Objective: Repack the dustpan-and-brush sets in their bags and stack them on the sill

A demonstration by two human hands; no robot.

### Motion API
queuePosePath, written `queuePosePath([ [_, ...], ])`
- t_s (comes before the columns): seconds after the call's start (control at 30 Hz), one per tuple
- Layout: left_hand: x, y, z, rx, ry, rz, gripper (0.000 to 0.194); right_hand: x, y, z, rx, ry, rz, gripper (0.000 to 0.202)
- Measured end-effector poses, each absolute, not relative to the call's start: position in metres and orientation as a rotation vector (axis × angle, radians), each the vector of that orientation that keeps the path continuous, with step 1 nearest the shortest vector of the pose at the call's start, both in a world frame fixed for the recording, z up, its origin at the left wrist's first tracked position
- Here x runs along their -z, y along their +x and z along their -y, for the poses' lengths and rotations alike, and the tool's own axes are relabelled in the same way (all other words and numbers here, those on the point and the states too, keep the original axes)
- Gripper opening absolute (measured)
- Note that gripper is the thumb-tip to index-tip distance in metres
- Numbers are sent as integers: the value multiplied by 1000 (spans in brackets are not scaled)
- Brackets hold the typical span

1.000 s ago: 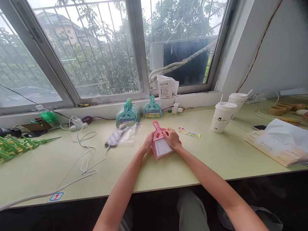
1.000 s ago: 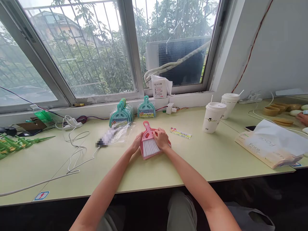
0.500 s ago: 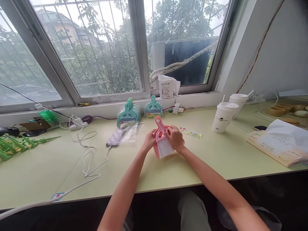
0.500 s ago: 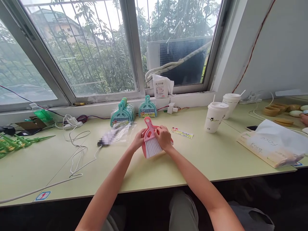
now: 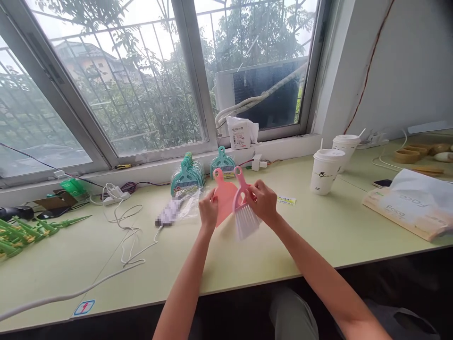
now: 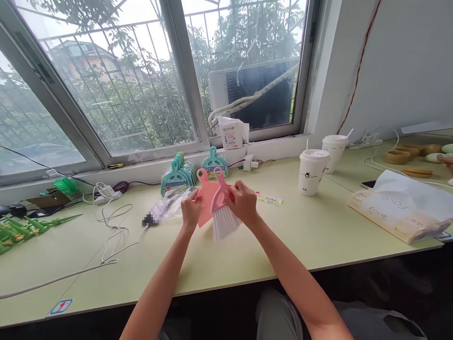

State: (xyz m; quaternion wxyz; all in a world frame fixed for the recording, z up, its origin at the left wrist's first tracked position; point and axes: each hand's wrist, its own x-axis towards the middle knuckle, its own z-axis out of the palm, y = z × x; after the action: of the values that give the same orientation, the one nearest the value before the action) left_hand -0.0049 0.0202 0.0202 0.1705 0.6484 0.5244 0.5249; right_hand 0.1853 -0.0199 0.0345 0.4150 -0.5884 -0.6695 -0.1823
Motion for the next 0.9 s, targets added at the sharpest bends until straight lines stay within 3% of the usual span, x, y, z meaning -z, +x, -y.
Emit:
queuePosePath([
  [0.27,12,-23,-46,-870,1970,-1623,28,-19,235,-9,275,-1970,1968,41],
  [0.67,32,-40,-56,-909,2009,-1780,24,2,254,-19,94,-2187,2089,38],
  [0.9,27,-42,-55,-891,2043,-1869,26,7,254,-24,210,-2197,2062,39],
])
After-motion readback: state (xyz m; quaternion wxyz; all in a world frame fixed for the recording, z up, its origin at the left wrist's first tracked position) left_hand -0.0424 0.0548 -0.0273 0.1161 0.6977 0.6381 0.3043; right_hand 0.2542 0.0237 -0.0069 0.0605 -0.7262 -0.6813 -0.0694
